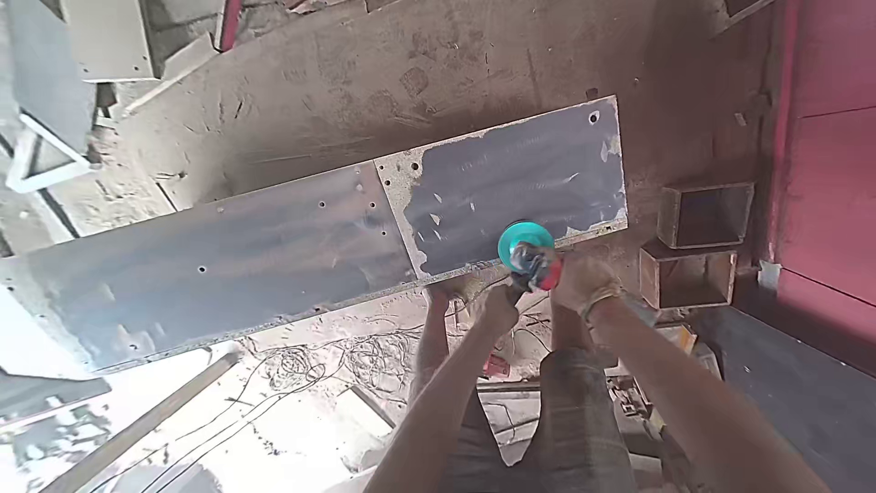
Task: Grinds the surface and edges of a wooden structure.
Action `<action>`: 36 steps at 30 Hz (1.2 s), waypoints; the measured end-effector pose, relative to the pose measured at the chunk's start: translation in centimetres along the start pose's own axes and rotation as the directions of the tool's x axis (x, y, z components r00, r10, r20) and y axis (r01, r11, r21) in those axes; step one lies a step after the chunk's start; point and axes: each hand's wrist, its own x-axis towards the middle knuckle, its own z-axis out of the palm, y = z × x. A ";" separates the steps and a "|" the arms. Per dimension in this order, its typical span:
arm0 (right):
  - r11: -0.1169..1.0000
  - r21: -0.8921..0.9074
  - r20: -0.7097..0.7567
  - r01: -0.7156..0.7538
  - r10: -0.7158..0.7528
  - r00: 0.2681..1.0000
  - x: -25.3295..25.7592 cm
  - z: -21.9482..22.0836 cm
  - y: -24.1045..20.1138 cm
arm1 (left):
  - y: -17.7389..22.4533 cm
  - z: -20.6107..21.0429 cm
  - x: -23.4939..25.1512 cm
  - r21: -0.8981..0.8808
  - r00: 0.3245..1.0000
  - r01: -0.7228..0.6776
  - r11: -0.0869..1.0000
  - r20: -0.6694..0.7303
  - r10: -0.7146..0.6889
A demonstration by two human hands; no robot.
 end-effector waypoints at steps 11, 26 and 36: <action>0.951 0.254 -0.088 -0.176 0.204 0.975 5.9 -2.1 17.8 | 18.1 0.2 3.5 0.280 0.985 -0.170 0.945 0.075 0.155; 0.945 0.303 0.064 0.125 -0.152 0.986 4.5 7.2 2.0 | 2.1 -2.8 -5.0 0.433 0.965 0.257 0.864 -0.061 -0.257; 0.929 0.211 0.016 0.304 -0.315 0.949 3.3 10.6 -8.3 | -9.8 -4.5 -7.5 0.325 0.941 0.337 0.884 -0.113 -0.318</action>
